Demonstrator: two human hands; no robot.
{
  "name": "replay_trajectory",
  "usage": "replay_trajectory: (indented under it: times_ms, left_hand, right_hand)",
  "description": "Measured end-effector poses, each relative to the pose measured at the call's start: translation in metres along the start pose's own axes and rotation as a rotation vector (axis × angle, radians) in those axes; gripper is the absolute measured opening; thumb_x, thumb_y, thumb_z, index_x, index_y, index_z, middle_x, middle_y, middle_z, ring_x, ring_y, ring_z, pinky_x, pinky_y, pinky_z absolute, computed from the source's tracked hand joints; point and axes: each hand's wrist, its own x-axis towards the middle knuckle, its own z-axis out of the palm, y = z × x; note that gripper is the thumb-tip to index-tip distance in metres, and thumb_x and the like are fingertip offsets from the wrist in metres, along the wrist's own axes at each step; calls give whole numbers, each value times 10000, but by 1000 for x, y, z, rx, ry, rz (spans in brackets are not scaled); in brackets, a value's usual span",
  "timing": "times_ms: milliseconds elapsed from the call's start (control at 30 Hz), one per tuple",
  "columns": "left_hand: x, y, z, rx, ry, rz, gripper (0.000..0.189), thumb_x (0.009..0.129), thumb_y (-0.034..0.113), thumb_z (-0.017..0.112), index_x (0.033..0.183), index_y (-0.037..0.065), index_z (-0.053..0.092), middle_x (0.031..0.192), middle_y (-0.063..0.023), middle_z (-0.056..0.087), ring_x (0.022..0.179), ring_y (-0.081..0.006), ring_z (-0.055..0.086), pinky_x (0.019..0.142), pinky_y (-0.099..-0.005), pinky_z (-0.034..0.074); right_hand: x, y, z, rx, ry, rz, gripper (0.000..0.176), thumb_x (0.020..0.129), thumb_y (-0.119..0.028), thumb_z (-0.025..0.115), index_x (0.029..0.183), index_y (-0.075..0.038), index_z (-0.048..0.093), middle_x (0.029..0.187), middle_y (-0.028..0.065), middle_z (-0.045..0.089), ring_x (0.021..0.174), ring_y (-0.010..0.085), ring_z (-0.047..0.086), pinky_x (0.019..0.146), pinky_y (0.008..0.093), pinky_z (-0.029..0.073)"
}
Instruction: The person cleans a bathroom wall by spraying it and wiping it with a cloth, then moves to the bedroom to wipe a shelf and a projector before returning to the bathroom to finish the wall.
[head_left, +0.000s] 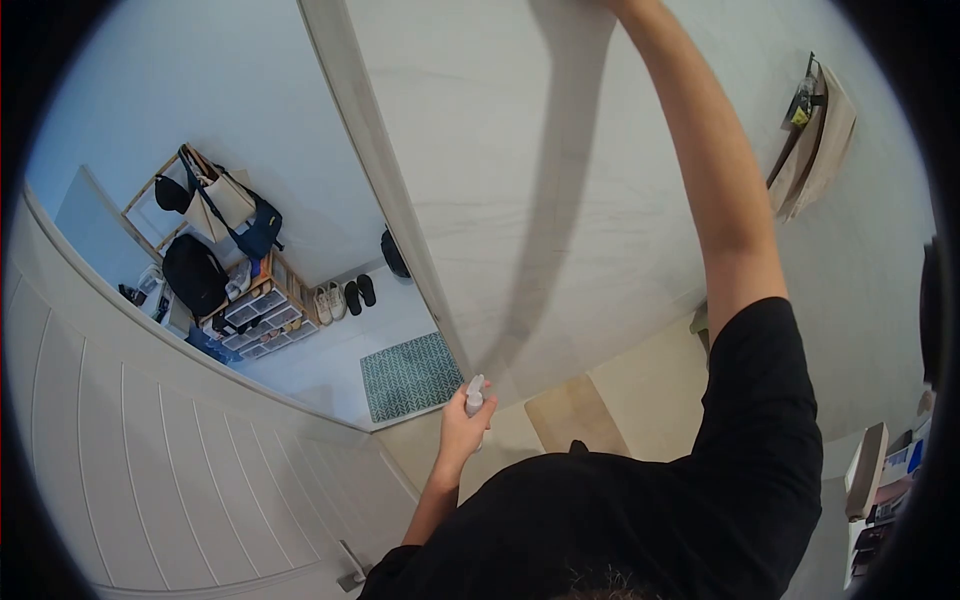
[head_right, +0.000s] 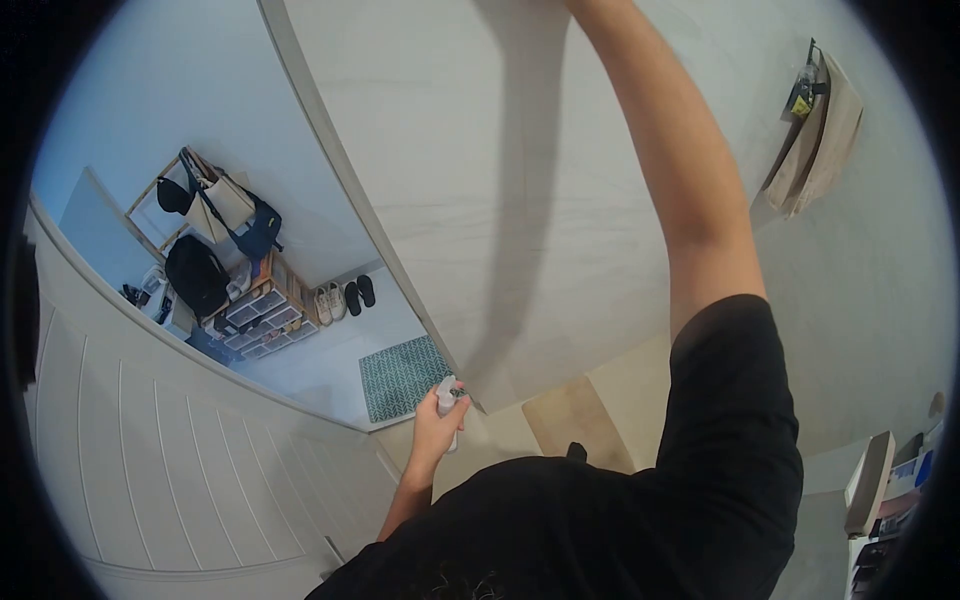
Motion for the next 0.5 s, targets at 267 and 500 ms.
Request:
replay_trajectory:
  times_ms: [267,500]
  left_hand:
    - [-22,-27,-7,-6,-18,-95,315,909,178,734,1176,29,660,727,22,587,563,-53,527,514,-235,451]
    - [-17,-19,-13,55,-45,-112,319,909,185,735,1178,33,660,743,19,593,573,-55,532,522,-243,458]
  right_hand:
    - [-345,-20,64,-9,-186,51,827,896,-554,583,1409,73,418,1590,303,248,1447,560,197,1142,724,63]
    - [-519,-59,58,28,-745,41,738,913,-590,544,1297,40,521,1343,227,487,1320,469,380,1139,735,79]
